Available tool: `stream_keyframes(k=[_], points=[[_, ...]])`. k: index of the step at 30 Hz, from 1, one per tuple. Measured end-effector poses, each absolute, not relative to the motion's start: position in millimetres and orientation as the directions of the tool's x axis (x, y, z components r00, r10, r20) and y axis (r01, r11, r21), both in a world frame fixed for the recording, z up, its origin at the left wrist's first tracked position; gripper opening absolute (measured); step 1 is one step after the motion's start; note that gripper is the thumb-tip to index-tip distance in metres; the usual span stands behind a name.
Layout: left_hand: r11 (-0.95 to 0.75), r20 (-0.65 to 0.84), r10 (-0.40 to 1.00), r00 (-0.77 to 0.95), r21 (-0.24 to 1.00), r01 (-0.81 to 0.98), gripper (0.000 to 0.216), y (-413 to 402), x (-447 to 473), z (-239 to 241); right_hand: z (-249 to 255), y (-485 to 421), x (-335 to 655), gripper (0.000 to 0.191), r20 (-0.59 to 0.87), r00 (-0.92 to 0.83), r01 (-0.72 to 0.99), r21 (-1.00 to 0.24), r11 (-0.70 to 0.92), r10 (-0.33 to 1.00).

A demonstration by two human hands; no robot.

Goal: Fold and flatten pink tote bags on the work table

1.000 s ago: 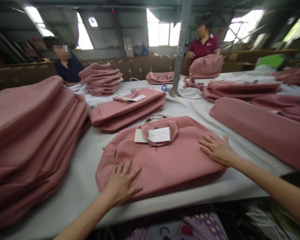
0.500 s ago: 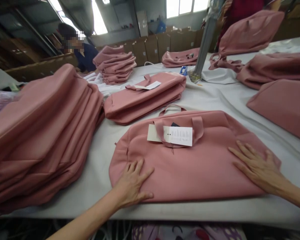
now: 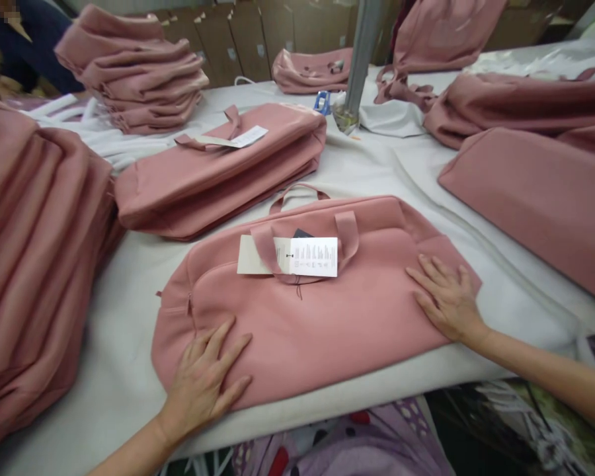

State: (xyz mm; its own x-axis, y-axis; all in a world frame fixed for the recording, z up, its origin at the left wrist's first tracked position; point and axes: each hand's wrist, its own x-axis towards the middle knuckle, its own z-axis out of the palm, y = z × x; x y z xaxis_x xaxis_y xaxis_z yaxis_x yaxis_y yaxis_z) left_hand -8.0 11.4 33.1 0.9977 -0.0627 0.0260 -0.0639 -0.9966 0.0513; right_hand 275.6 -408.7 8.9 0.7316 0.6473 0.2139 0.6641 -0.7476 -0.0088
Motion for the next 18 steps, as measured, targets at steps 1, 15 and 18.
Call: stream_keyframes(k=[1,15,18], points=[[-0.997,0.039,-0.066,0.997,0.044,-0.068,0.054,11,-8,33,10,-408,275,0.047,0.216,0.732,0.664,-0.015,-0.747,0.646],[-0.996,0.288,-0.087,0.954,-0.006,-0.089,0.053,18,-10,17,16,-410,263,0.041,0.356,0.848,0.512,-0.365,-0.778,0.391],[-0.986,0.425,0.168,0.890,0.048,0.163,0.061,6,-16,21,8,-414,265,0.058,0.404,0.906,0.320,-0.455,-0.831,0.128]])
